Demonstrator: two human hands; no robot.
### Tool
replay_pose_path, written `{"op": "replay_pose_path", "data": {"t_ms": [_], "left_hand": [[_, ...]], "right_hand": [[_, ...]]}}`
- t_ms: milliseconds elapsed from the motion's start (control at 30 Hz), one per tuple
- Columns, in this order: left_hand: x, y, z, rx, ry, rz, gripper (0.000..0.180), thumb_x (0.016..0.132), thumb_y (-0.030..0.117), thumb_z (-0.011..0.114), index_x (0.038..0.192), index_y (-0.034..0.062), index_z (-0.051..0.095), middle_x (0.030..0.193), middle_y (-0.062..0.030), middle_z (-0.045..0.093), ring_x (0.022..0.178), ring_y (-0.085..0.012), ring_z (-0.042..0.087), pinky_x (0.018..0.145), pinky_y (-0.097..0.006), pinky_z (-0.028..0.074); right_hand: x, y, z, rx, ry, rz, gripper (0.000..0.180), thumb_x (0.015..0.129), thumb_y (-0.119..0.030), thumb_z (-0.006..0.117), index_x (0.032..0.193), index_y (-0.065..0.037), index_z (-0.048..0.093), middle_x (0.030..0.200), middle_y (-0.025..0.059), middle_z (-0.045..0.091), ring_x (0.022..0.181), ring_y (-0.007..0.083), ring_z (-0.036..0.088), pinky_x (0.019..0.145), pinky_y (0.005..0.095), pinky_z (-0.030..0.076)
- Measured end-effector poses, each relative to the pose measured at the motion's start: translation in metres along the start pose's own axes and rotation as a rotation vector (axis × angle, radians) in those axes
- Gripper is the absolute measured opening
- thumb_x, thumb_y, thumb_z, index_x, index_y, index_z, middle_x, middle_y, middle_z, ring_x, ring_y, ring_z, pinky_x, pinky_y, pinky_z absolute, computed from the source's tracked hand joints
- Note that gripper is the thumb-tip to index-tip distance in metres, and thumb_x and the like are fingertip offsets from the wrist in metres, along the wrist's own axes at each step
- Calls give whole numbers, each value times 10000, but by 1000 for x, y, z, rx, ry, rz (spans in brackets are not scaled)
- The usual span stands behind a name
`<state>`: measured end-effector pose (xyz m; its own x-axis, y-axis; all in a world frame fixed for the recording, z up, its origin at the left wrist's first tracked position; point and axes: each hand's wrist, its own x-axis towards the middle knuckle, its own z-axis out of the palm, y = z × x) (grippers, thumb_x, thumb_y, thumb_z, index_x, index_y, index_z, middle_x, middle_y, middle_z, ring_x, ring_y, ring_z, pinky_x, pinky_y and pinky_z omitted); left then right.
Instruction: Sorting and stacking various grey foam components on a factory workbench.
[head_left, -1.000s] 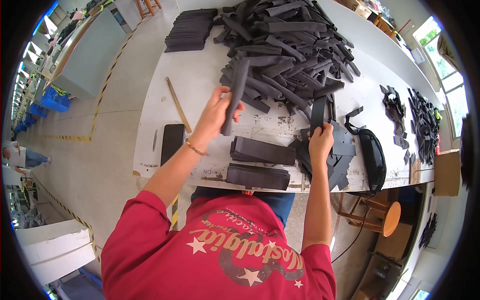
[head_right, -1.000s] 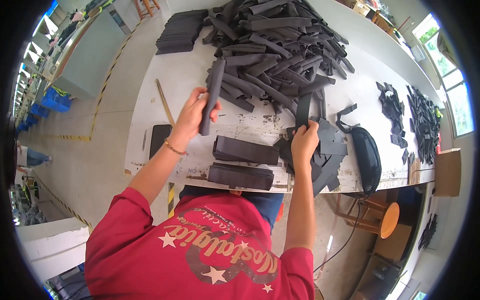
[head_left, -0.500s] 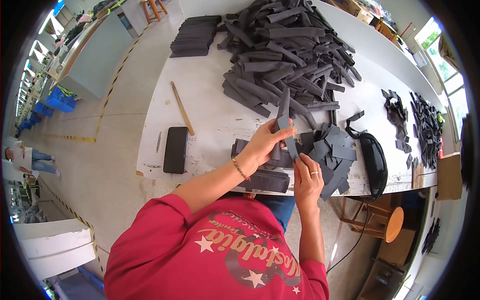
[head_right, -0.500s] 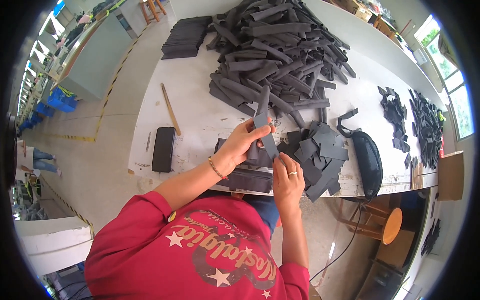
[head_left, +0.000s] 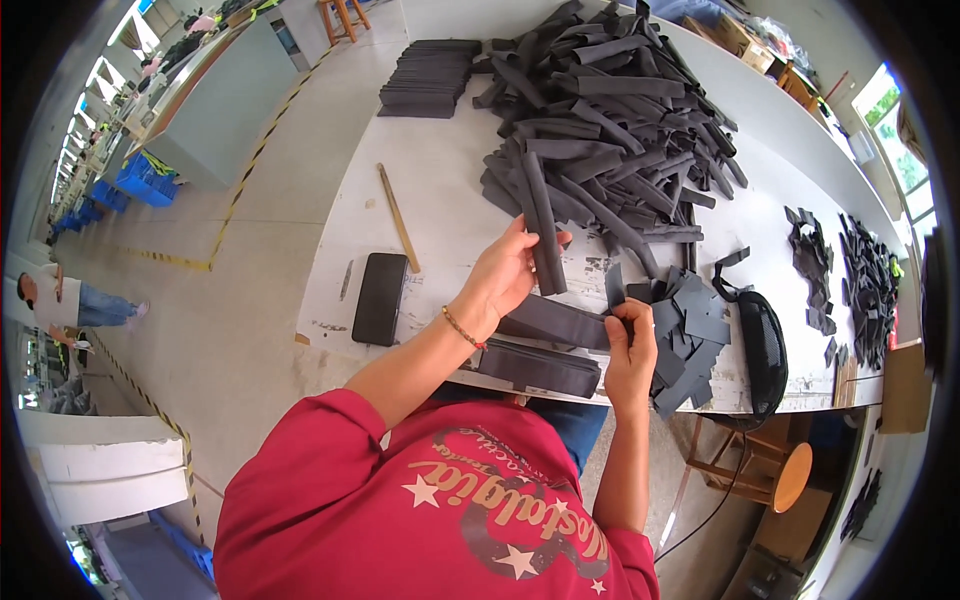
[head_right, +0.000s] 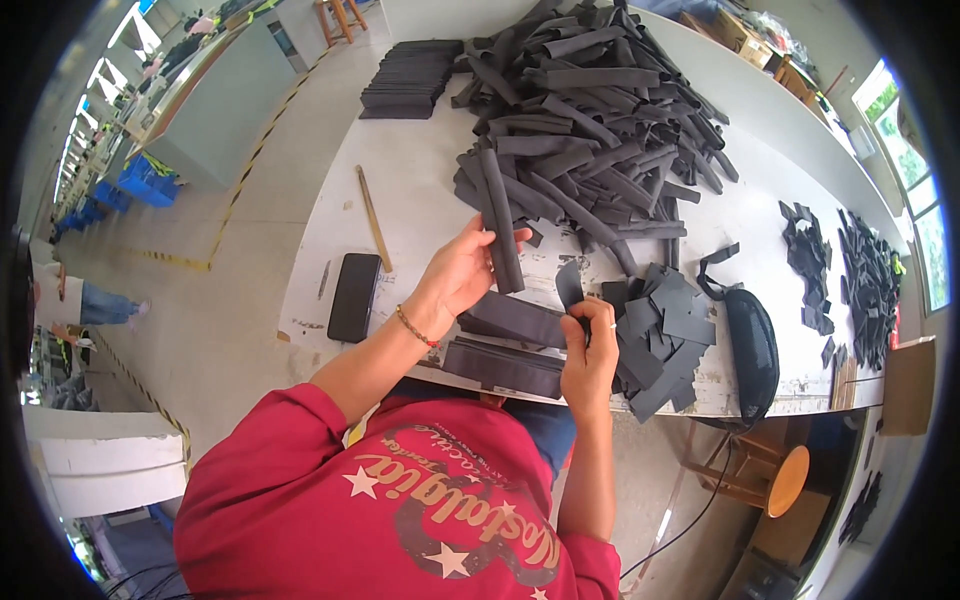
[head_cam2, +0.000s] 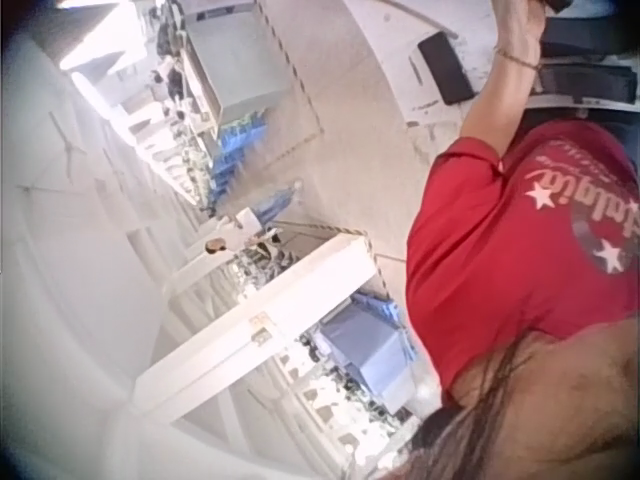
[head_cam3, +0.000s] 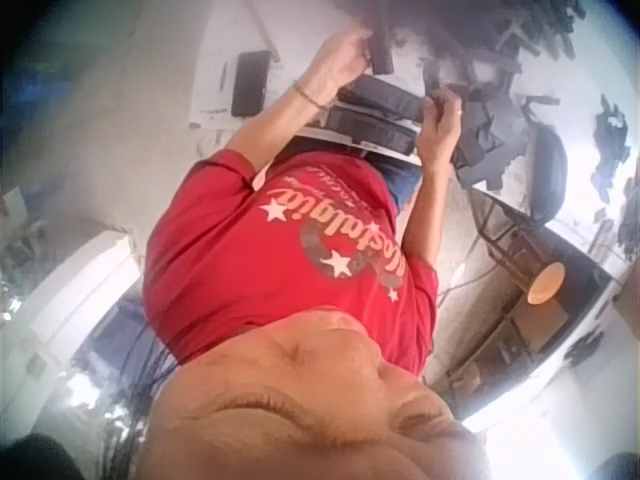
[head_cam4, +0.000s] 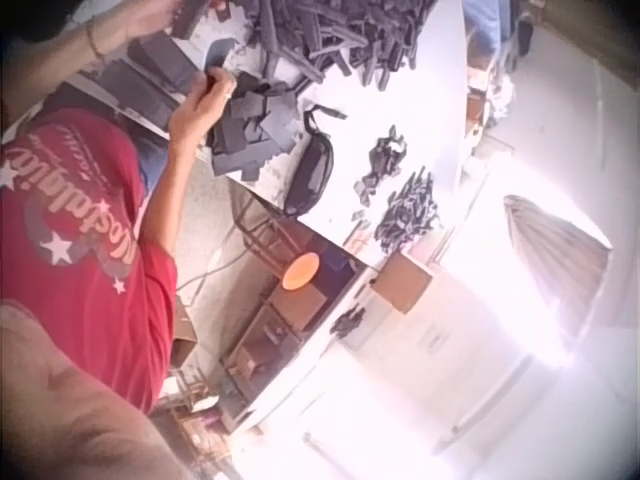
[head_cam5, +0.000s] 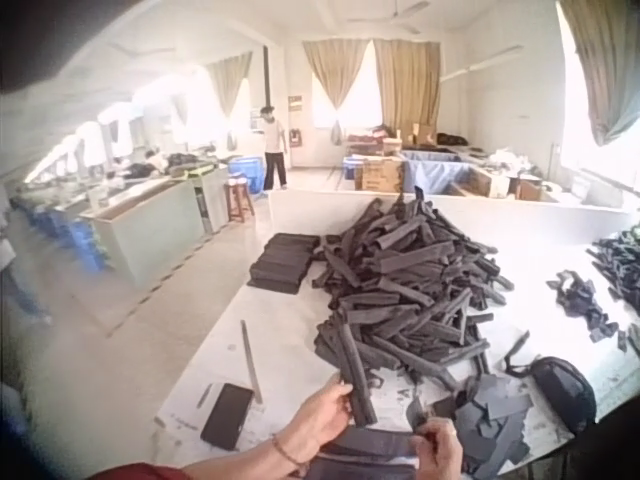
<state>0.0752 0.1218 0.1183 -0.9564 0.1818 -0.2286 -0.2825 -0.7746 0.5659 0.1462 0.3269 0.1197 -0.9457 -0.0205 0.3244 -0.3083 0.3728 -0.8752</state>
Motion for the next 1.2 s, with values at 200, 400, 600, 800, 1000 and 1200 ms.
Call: {"op": "replay_pose_path", "data": {"t_ms": [200,400,600,800,1000,1200], "left_hand": [[2,2,-19,176,49,-21,236,927,71,578,1157,30,554,1038,-130,661,974,-239,662,797,-392,549],[0,5,-16,138,119,-25,215,927,129,621,1091,-2,574,1027,-130,668,907,-256,690,764,-390,592],[-5,7,-7,221,53,-31,229,936,158,613,1093,-1,568,1025,-162,681,855,-241,701,678,-368,603],[-12,8,-4,297,33,-34,268,926,108,606,1132,-25,498,1023,-222,671,853,-297,707,660,-418,622],[-27,2,9,249,28,22,333,915,111,630,1163,-21,450,1021,-178,648,840,-287,702,646,-414,621],[-41,-8,16,233,-164,316,442,904,72,651,1271,4,414,1158,-178,628,1041,-277,651,898,-409,533]], "right_hand": [[-6,-26,5,34,-124,115,486,859,38,609,1335,-11,523,1071,66,542,959,159,520,861,251,416],[-16,-26,3,-88,-106,-4,427,839,93,612,1240,-53,631,1048,75,518,919,191,532,794,246,433],[-9,-35,2,-380,-138,-126,446,791,82,639,1198,-97,663,1020,118,545,898,292,552,762,379,469],[0,-37,-3,-608,-73,-275,410,789,51,631,1175,-82,668,1010,109,548,920,295,538,810,393,435],[-2,-41,13,-716,16,-338,450,804,35,635,1240,-78,619,1038,98,534,941,292,529,821,416,422],[-4,-43,31,-458,-4,-321,610,790,-17,706,1355,-31,479,1155,177,508,995,352,521,861,448,434]]}}
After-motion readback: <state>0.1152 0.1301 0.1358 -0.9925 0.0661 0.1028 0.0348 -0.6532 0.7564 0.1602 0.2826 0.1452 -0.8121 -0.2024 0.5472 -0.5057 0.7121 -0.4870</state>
